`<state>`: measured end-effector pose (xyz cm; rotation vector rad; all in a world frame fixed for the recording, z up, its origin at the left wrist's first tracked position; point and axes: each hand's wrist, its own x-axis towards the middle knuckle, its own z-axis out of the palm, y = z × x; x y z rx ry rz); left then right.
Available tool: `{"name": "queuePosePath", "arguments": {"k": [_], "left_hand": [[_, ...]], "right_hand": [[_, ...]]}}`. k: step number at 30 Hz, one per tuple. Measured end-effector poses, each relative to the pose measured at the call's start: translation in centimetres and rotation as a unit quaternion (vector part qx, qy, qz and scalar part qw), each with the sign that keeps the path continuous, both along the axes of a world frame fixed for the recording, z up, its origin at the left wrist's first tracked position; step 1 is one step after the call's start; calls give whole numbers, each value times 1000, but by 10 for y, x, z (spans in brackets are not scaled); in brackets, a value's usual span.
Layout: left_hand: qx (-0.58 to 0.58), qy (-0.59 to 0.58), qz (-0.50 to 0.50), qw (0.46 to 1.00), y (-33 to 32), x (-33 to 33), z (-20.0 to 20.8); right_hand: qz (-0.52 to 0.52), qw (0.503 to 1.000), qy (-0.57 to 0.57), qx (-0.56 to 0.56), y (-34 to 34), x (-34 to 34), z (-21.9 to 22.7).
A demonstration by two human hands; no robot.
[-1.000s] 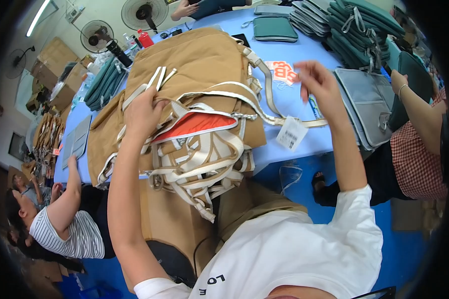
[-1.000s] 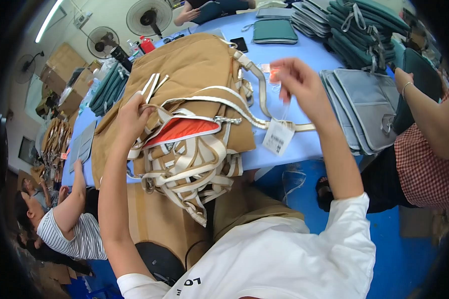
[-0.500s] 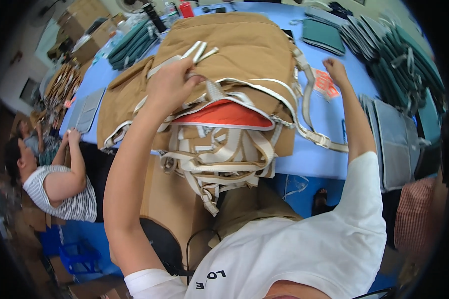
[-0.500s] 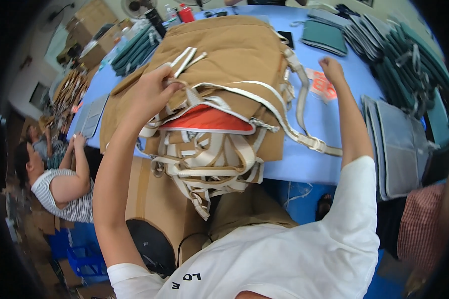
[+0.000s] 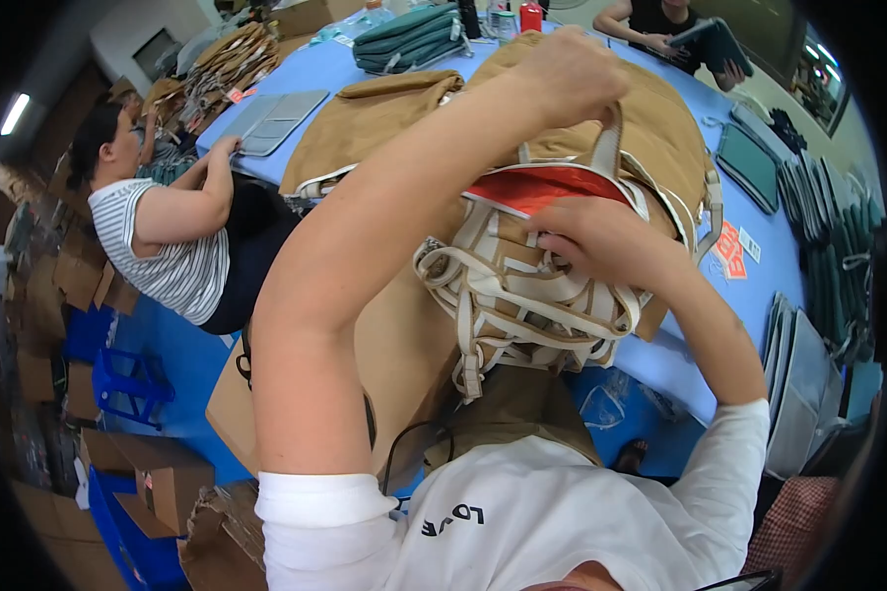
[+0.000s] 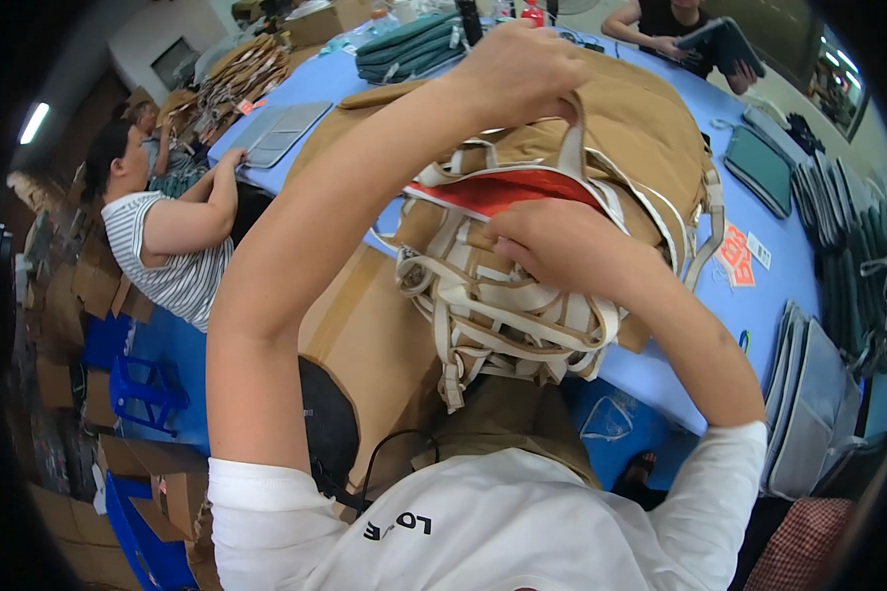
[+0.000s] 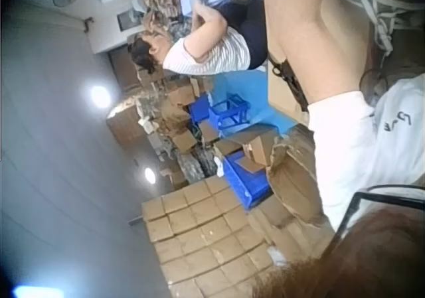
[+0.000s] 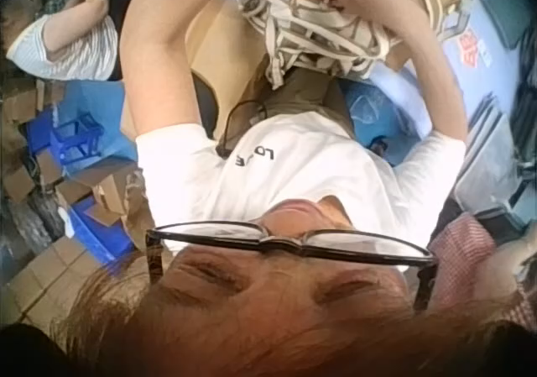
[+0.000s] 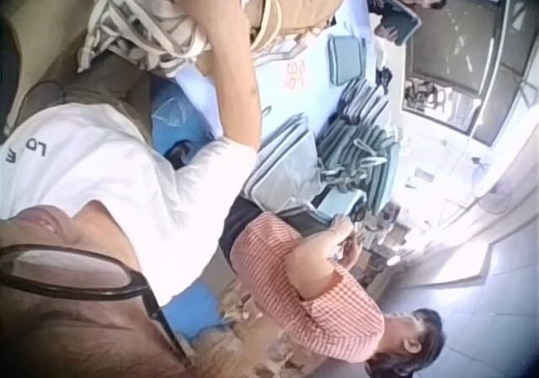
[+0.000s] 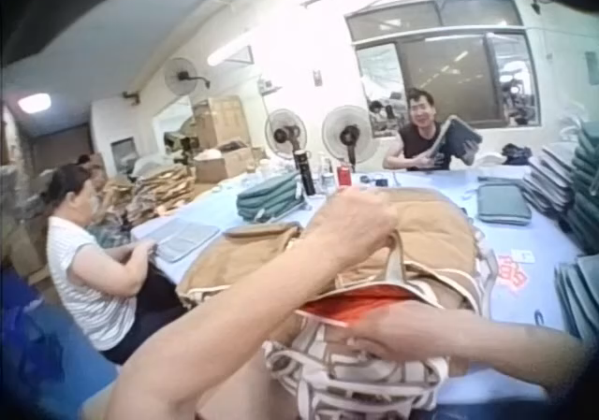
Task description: Assembling and inspecting a large canvas bag by checking its components and attaching labels.
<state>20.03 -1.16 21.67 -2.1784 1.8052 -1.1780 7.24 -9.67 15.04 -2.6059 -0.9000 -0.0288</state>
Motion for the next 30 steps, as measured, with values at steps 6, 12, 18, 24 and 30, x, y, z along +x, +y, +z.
{"name": "queuePosePath", "arguments": {"k": [6, 12, 18, 24, 30], "left_hand": [[-66, -91, -125, 986, 29, -24, 23], [-250, 117, 43, 960, 122, 21, -13], [-299, 386, 92, 868, 128, 80, -105], [-305, 610, 110, 723, 125, 72, -97], [-338, 647, 117, 673, 138, 53, -75]], "right_hand": [[-55, 967, -244, -39, -17, 112, -20], [-111, 963, -242, -43, -28, 121, 35], [-114, 974, -194, -31, -27, 123, 37], [-86, 971, -222, -20, -35, 129, 36], [-96, 989, -107, 39, 8, 130, 35]]}}
